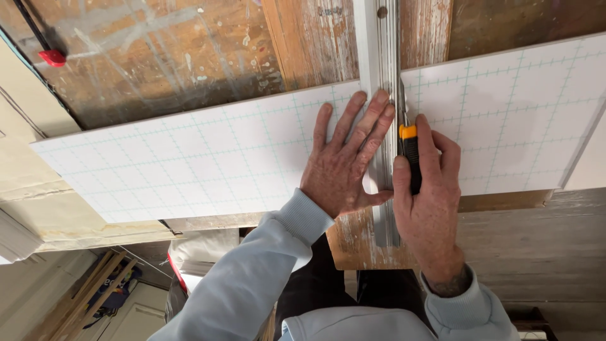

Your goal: Measuring and cutting a white foam board with a utility knife.

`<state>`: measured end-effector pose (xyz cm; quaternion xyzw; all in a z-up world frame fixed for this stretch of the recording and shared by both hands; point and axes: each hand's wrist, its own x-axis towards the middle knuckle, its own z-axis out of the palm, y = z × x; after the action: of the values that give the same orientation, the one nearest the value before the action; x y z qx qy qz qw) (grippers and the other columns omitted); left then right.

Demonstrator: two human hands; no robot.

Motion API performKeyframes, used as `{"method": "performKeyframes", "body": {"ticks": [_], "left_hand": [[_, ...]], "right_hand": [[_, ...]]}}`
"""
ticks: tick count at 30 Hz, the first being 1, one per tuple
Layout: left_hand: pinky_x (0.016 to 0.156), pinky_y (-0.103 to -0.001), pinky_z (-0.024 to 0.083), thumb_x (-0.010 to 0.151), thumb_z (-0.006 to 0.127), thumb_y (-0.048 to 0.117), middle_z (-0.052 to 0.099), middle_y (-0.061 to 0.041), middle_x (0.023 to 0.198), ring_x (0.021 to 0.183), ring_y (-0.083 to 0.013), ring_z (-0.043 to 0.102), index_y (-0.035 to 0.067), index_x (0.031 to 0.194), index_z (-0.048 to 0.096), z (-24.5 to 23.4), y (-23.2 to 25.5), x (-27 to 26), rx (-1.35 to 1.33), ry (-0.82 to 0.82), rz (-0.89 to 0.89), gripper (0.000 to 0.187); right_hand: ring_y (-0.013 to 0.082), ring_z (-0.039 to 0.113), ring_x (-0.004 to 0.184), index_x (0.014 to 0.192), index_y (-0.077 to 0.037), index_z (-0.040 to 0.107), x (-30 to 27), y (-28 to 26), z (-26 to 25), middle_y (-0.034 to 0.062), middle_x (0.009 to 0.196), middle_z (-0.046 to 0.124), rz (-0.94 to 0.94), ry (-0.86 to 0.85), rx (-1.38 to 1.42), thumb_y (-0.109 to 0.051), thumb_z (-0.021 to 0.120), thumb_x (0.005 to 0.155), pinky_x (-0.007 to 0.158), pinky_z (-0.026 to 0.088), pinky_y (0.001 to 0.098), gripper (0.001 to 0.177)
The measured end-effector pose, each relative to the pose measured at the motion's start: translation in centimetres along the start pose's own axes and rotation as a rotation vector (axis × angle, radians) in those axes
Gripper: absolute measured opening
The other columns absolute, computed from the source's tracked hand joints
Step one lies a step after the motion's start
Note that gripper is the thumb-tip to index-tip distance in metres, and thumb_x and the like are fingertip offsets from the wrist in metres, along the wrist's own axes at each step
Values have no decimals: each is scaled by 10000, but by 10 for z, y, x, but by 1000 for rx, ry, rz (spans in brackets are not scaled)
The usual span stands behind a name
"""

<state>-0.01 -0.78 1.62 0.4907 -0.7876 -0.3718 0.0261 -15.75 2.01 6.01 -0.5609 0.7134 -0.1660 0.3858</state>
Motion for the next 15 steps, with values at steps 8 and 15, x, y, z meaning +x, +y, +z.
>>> {"method": "performKeyframes", "body": {"ticks": [8, 15], "left_hand": [[1312, -637, 96, 661, 828, 673, 185, -83, 1724, 1613, -309, 177, 119, 1650, 195, -3, 2, 1, -9, 34, 9, 1298], [1286, -633, 102, 641, 821, 661, 214, -90, 1716, 1598, -316, 193, 112, 1644, 231, -5, 2, 3, -1, 16, -4, 1287]], "right_hand": [[328, 653, 1156, 1565, -7, 447, 0, -4, 1, 212, 1409, 475, 24, 14, -2, -104, 571, 1072, 891, 595, 397, 517], [318, 662, 1075, 1544, -23, 462, 3, -8, 0, 205, 1382, 501, 47, 21, 19, -124, 577, 1053, 848, 580, 402, 515]]}}
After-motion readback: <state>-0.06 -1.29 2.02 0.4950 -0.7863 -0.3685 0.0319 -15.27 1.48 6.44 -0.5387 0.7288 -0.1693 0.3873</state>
